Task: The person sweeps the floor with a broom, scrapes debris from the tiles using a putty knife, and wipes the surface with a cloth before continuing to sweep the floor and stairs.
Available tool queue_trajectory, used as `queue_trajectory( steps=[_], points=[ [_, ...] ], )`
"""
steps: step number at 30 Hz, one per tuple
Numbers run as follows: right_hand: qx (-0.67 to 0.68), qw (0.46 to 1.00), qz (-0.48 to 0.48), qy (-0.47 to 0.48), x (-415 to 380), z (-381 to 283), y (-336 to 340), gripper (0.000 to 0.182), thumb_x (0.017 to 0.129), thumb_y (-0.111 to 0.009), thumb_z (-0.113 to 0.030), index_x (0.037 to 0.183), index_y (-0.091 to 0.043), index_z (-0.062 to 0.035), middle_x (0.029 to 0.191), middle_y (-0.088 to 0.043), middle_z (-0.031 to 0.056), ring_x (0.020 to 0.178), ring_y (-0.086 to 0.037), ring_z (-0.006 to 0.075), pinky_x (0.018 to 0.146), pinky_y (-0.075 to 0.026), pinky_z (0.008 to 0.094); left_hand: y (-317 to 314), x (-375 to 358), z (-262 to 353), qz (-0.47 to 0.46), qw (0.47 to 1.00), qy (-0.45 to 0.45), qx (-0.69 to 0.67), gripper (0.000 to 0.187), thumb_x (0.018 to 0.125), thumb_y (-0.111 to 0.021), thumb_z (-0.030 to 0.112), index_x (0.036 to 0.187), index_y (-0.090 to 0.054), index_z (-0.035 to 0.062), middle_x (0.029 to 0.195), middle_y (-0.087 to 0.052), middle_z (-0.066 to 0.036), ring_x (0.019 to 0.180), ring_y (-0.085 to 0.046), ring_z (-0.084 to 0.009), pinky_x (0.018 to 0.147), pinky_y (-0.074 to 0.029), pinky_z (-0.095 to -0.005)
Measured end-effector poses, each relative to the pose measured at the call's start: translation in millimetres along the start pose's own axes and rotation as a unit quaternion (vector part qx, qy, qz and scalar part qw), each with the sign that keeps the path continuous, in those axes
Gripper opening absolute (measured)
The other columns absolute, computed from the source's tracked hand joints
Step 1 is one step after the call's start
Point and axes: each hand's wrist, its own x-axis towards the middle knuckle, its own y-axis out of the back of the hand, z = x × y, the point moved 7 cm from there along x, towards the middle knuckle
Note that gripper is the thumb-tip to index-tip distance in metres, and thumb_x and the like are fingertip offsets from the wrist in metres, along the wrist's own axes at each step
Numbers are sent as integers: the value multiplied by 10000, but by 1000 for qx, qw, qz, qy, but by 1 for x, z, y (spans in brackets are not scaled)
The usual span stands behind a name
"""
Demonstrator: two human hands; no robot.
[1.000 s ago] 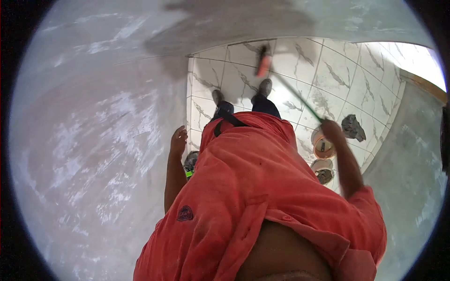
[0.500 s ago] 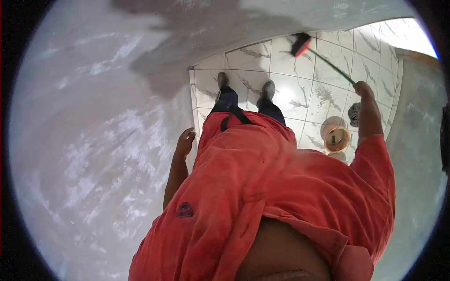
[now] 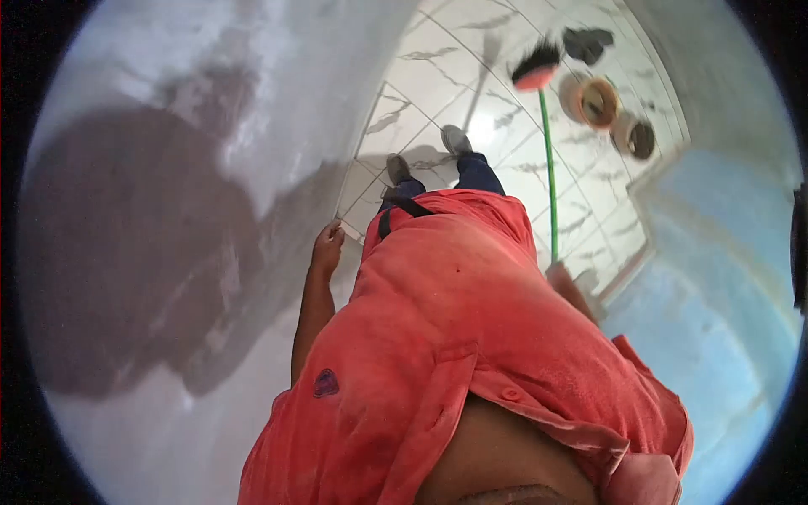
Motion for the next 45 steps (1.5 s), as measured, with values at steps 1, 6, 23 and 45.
queue_trajectory(
  steps=[1, 6, 23, 45],
  points=[
    [-182, 980, 72, 21, -34, 45, -23, 339, 799, -441, -409, 787, -528, -81, 707, -547, 140, 676, -546, 282, 606, -424, 453, 11, 6, 1, -15, 1000, 8, 8, 375, 864, -517, 230, 1174, -485, 21, 985, -548, -58, 850, -496, -127, 764, -409, -256],
    [-395, 912, 97, 51, -76, 76, -134, 250, 753, -508, -280, 817, -597, -54, 762, -593, 151, 773, -585, 248, 664, -458, 404, 44, 31, -29, -67, 995, -14, 79, 368, 861, -517, 220, 1167, -484, 19, 794, -504, 10, 677, -441, -88, 632, -391, -215],
    [153, 945, 58, 283, -25, -384, -127, 175, 776, -479, -133, 816, -533, 29, 643, -514, 96, 537, -491, 184, 439, -386, 342, 8, 36, 107, -142, 987, -69, 12, 441, 856, -523, 284, 1224, -446, 54, 1028, -549, -52, 824, -513, -122, 667, -418, -237],
    [227, 893, 57, 385, -124, -298, 125, 378, 831, -508, -306, 1093, -510, -34, 936, -585, 117, 675, -567, 180, 570, -476, 295, -319, 14, 335, -339, 933, 117, -24, 147, 816, -433, 155, 711, -428, 53, 646, -459, -48, 452, -409, -105, 388, -378, -254]
  ],
)
